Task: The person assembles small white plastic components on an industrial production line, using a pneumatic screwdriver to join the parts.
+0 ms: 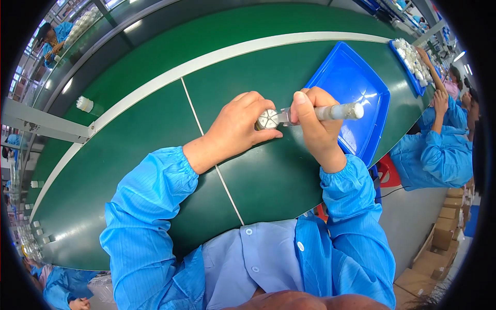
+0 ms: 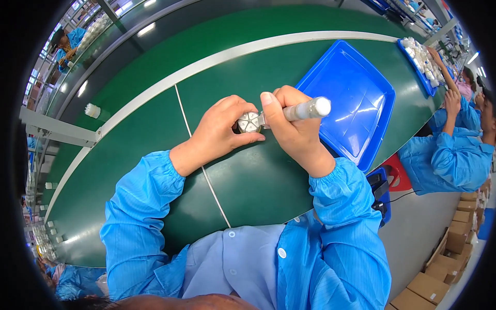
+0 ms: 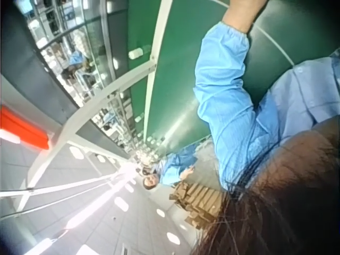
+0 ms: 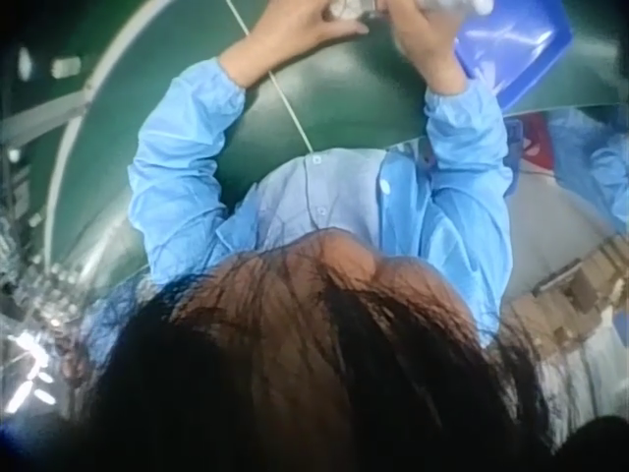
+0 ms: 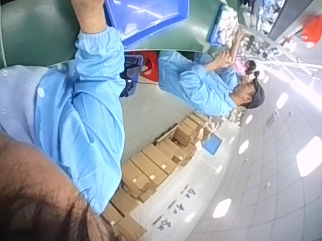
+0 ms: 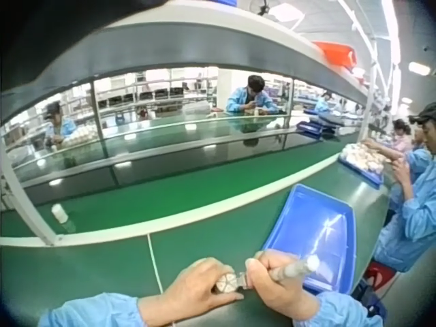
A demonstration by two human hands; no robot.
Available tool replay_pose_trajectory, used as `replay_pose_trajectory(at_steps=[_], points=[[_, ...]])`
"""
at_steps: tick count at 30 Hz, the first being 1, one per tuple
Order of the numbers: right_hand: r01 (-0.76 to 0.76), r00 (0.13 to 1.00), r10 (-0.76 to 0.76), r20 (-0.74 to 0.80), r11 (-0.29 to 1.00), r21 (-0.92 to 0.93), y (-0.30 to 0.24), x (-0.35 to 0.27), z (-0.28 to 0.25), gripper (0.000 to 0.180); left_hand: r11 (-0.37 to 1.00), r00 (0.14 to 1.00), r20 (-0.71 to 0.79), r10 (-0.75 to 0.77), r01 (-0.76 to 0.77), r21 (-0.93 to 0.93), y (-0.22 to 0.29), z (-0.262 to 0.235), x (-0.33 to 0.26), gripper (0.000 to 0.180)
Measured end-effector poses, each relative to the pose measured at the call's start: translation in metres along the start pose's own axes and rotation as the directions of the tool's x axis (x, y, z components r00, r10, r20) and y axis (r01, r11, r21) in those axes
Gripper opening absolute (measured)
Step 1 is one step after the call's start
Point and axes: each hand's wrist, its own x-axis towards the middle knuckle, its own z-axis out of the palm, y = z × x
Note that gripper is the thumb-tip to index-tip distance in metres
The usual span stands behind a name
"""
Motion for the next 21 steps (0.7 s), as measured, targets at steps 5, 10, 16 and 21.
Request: replay_pose_trajectory(at_steps=[5, 10, 16, 21], points=[[-0.080, 0.997, 0.080, -0.020, 0.997, -0.007, 0.001, 0.001, -0.002, 0.033, 1.000, 0.999, -0.053, -0.010, 0.010, -0.004, 0.002, 0.002, -0.003, 0.049], [-0.145, 0.989, 0.145, -0.007, 0.989, -0.029, 0.002, 0.003, 0.000, 0.035, 0.999, 0.999, -0.021, -0.036, 0.036, 0.002, 0.003, 0.004, -0.003, 0.051], [-0.231, 0.973, 0.231, -0.026, 0.973, 0.004, 0.004, 0.003, -0.002, 0.036, 0.986, 0.986, -0.024, -0.166, 0.166, -0.015, 0.013, 0.004, -0.004, 0.057], [-0.196, 0.973, 0.203, -0.106, 0.978, 0.073, -0.003, 0.008, -0.007, 0.036, 0.979, 0.982, -0.044, -0.182, 0.177, -0.103, 0.013, 0.005, -0.006, 0.068]])
